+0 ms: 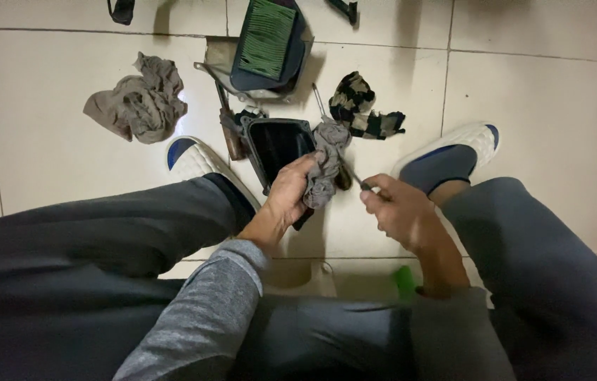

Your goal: The person cleans the interior of a plastic air filter housing using a cloth, reaching into the corners and wiping the surfaces while holding a screwdriver.

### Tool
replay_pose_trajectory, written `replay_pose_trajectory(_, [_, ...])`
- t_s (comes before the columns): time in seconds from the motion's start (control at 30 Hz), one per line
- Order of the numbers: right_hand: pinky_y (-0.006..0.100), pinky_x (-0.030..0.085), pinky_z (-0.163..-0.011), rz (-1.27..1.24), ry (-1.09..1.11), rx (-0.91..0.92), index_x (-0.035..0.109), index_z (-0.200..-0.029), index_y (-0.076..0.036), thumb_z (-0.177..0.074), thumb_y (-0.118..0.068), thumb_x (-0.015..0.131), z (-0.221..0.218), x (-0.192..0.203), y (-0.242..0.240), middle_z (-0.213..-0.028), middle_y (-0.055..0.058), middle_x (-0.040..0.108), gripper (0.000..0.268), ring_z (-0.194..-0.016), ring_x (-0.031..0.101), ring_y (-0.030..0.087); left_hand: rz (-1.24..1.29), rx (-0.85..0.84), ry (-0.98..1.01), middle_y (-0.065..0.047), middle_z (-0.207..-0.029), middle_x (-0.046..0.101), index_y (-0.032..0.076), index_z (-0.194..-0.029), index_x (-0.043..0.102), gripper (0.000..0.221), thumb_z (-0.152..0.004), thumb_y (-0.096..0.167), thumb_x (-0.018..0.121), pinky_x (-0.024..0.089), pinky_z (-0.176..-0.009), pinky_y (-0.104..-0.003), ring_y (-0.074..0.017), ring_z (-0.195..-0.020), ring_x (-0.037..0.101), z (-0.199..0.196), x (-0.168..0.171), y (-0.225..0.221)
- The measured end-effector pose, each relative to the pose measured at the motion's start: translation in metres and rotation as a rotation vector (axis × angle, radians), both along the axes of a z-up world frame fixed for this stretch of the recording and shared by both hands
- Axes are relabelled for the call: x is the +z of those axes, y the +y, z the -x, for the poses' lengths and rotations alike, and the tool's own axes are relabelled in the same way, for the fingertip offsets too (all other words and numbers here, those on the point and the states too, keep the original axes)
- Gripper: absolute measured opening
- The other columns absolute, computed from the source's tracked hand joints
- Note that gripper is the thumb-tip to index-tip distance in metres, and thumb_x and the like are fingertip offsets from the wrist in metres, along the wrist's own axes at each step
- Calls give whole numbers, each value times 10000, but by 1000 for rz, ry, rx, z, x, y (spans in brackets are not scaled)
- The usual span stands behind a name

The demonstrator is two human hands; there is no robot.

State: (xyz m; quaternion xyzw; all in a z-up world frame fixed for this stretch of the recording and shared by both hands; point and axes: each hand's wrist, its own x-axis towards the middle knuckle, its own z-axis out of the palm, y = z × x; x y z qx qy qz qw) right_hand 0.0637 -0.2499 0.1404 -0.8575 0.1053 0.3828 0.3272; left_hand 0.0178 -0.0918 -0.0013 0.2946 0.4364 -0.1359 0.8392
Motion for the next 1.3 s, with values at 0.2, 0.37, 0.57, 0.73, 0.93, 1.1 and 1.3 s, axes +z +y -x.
replay_pose_trajectory(0.2, [358,567,-523,-68,100,160,693,-1269,-139,-940,-302,582,4,-21,8,-779,115,692,383,-581,671,209,-23,42,1,-218,-1281,677,94,-1311,690,528,-831,281,809,551,-962,-527,-359,-1193,639,-5,31,-1])
replay_pose_trajectory(0.37, [321,552,-467,-64,-63,110,710,-1237,-105,-981,-281,617,5,-44,10,-749,117,695,324,-579,676,193,-105,-93,11,-226,-1255,680,65,-1341,649,650,-763,256,877,556,-938,-536,-356,-1197,639,-8,34,-10])
replay_pose_trajectory(0.57, [280,509,-399,-159,-30,-152,594,-1358,-33,-968,-211,600,26,-31,40,-774,167,656,429,-540,624,201,-209,-227,88,-209,-1368,626,35,-1430,553,806,-745,335,853,489,-1055,-530,-353,-1327,560,-4,52,2])
replay_pose_trajectory(0.73, [281,504,-392,-98,-43,-100,321,-1576,-77,-981,-405,600,23,-5,56,-845,198,655,734,-555,635,216,-254,-278,91,-221,-1313,633,37,-1352,623,643,-785,300,774,494,-1021,-540,-372,-1295,564,2,25,-7])
replay_pose_trajectory(0.93, [271,490,-401,-91,3,-95,518,-1474,-127,-952,-426,665,16,-37,51,-921,194,681,620,-561,643,211,28,-167,131,-251,-1487,455,25,-1467,472,826,-831,506,686,399,-1091,-550,-404,-1407,423,-5,102,9])
replay_pose_trajectory(1.1, [284,553,-448,97,19,56,629,-1377,-193,-959,-487,624,0,-81,31,-963,142,734,511,-590,693,202,-240,-400,155,-301,-1534,432,-65,-1451,477,951,-886,699,526,364,-1180,-519,-397,-1451,406,14,66,12])
replay_pose_trajectory(1.3, [407,557,-914,322,-66,365,658,-1328,-269,-903,-375,580,-5,-113,37,-1092,24,748,444,-1072,707,269,-1357,-277,263,-310,-1235,506,-69,-1284,481,696,-834,365,788,426,-1028,-577,-514,-1169,542,17,47,39])
